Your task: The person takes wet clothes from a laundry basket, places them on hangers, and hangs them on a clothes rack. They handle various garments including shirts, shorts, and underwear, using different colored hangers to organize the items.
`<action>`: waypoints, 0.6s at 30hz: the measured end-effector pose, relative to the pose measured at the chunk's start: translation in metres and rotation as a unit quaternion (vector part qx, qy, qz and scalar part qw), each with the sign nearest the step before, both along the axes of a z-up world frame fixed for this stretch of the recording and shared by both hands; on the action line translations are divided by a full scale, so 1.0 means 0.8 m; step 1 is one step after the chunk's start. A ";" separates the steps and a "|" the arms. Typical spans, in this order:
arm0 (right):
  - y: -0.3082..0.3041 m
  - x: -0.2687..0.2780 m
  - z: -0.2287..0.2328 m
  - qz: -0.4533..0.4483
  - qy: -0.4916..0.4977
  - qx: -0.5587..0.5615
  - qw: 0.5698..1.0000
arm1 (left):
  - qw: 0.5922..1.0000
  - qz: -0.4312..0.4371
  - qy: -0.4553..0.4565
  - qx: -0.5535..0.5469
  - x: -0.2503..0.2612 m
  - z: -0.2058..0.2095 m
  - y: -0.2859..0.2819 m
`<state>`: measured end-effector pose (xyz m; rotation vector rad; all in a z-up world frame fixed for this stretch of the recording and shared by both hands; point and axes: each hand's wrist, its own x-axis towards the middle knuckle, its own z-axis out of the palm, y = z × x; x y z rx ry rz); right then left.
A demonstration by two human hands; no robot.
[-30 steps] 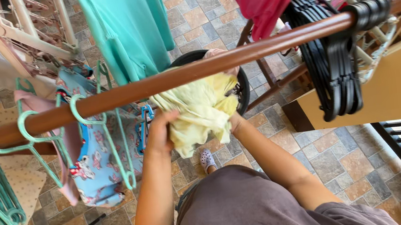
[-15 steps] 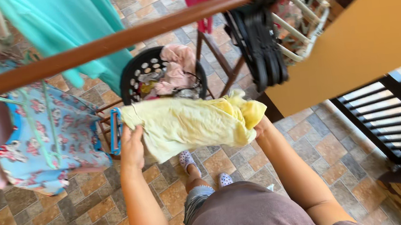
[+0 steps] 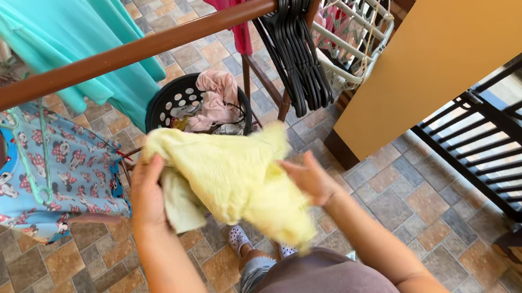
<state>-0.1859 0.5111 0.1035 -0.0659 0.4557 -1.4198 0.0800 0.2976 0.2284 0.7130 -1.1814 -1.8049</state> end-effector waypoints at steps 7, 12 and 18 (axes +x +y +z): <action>-0.053 0.041 0.096 0.026 0.135 -0.070 0.988 | 0.877 0.110 -0.387 -0.263 -0.023 -0.013 0.095; -0.065 0.062 0.089 -0.006 0.146 -0.086 0.986 | 0.913 -0.042 -0.243 -0.323 -0.056 0.000 0.154; -0.047 0.038 0.138 0.031 0.147 -0.105 0.983 | 0.879 0.007 -0.193 -0.435 -0.062 -0.014 0.148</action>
